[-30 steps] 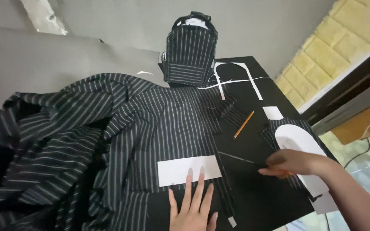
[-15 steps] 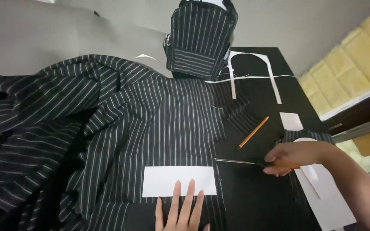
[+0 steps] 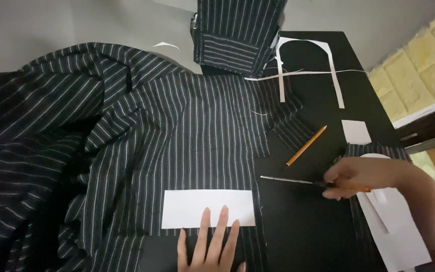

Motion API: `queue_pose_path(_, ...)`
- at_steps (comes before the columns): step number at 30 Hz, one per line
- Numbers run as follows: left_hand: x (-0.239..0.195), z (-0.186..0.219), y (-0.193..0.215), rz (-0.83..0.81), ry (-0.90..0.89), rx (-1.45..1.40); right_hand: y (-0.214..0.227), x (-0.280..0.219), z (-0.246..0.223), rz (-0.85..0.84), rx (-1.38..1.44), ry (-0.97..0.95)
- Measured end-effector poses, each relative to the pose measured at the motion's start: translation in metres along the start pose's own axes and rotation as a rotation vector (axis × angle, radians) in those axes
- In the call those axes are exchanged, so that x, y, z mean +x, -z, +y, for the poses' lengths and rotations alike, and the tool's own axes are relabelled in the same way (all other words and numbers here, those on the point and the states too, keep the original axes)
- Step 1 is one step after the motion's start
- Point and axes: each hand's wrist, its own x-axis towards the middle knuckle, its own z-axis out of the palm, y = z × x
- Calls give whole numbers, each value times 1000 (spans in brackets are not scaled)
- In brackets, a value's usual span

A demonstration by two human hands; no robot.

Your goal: Cutting fabric and paper templates using scissors on a workshop table.

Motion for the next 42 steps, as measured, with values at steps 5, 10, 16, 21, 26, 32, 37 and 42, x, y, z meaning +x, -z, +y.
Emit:
queue_pose_path(5, 0, 2, -1, 19, 25, 0, -6, 8, -23, -37, 60, -54)
queue_pose_path(10, -1, 2, 2, -18, 7, 26, -7, 5, -18, 10, 32, -127)
queue_pose_path(16, 1, 3, 4, 14, 35, -8, -9, 14, -7, -14, -105, -19)
queue_pose_path(21, 2, 2, 6, -7, 22, -21, -8, 21, -16, -25, 96, 73)
queue_pose_path(26, 3, 1, 7, -34, 25, -50, -6, 26, -16, -17, 53, 20)
queue_pose_path(32, 3, 0, 7, -37, 39, -73, -12, 29, -21, 21, 79, 17)
queue_pose_path(37, 1, -1, 7, -80, 47, -116, -15, 31, -13, 20, 65, -31)
queue_pose_path(42, 5, 0, 7, 0, 60, -117, -15, 27, -19, 20, 171, 31)
